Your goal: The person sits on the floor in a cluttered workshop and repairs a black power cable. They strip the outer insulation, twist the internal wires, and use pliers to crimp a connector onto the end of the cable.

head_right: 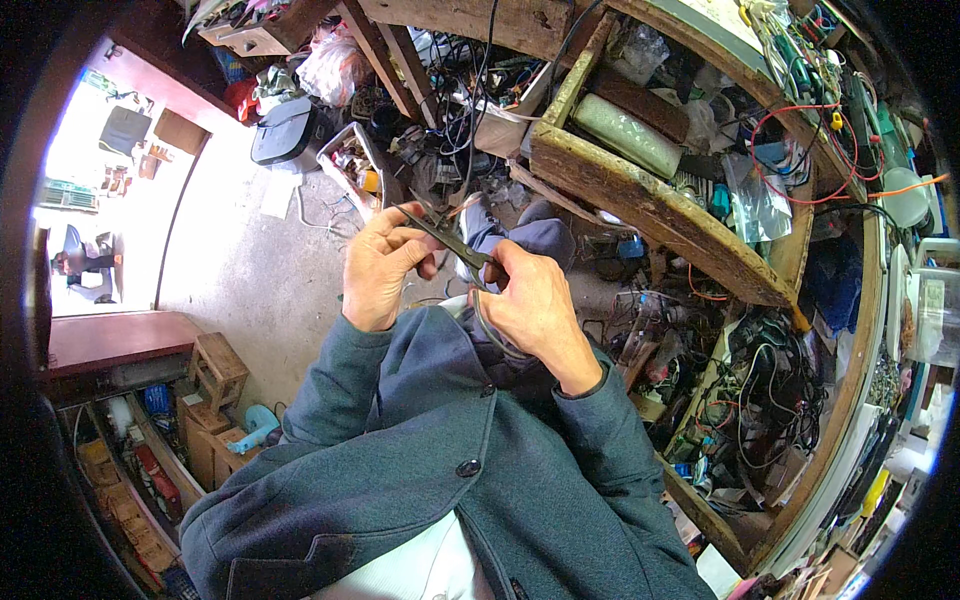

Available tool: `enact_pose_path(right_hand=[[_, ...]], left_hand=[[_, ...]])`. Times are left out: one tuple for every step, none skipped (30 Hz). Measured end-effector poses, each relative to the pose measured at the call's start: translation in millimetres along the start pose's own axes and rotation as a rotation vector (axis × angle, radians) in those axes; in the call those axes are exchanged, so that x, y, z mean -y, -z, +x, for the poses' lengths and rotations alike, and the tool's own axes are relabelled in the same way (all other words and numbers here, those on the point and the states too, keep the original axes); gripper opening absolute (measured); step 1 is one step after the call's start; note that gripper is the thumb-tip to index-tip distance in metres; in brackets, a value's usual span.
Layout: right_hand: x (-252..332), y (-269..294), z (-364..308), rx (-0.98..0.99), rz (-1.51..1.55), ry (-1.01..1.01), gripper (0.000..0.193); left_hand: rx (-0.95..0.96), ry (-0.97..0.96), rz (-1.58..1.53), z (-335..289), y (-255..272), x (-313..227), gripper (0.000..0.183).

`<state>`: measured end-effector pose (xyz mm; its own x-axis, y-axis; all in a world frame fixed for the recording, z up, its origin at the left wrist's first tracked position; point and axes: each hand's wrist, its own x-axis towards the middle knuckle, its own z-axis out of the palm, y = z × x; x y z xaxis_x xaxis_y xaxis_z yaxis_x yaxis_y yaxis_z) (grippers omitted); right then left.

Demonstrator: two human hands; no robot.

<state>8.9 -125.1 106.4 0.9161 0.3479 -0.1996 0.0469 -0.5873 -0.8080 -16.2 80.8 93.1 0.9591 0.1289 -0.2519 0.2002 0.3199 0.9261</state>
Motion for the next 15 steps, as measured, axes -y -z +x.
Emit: enact_pose_path(right_hand=[[-1.3,-0.1,0.3,-0.008,0.011,0.025,0.035],[-2.7,-0.1,0.8,-0.015,0.019,0.047,0.035],[-3.9,-0.4,1.0,-0.025,0.036,0.085,0.035],[-4.9,-0.1,1.1,-0.020,0.026,0.073,0.033],[-5.2,0.0,1.3,-0.019,0.022,0.078,0.032],[-5.1,0.4,1.4,-0.031,0.014,0.088,0.031],[-4.5,1.1,0.6,-0.014,0.096,0.069,0.030],[-2.8,0.5,0.8,-0.018,0.165,0.070,0.029],[-1.7,2.4,1.6,-0.013,0.204,0.027,0.027],[-0.2,5.1,1.0,-0.033,0.269,0.066,0.025],[1.1,9.2,-0.2,-0.022,0.237,0.032,0.026],[2.8,12.1,0.3,0.003,0.245,0.009,0.026],[4.1,16.0,0.1,0.025,0.269,0.024,0.027],[5.0,18.6,1.7,0.050,0.271,0.017,0.027],[5.1,21.4,2.3,0.047,0.231,0.031,0.028]], left_hand=[[0.046,-0.022,0.023,-0.8,-1.7,-0.6,0.033],[0.067,-0.038,0.047,-2.2,-4.7,-0.3,0.029],[0.091,-0.036,0.082,-3.5,-6.9,-0.5,0.024],[0.135,-0.014,0.068,-6.0,-6.3,-2.6,0.022],[0.169,0.012,0.125,-6.8,-7.0,-4.1,0.023],[0.216,0.028,0.177,-7.7,-7.1,-5.8,0.024],[0.254,0.014,0.220,-6.9,-7.6,-7.5,0.025],[0.267,-0.028,0.256,-9.3,-9.6,-7.5,0.029],[0.257,-0.015,0.242,-9.8,-12.4,-6.9,0.029],[0.188,0.014,0.345,-7.1,-16.5,-5.9,0.030],[0.101,0.067,0.497,-5.3,-20.3,-4.8,0.032],[0.096,-0.008,0.384,-8.0,-23.8,-3.5,0.034],[0.069,0.003,0.342,-9.4,-27.4,-2.1,0.036],[0.039,-0.052,0.455,-8.1,-28.2,-1.9,0.036],[0.061,-0.117,0.322,-8.5,-29.9,-0.6,0.035]])
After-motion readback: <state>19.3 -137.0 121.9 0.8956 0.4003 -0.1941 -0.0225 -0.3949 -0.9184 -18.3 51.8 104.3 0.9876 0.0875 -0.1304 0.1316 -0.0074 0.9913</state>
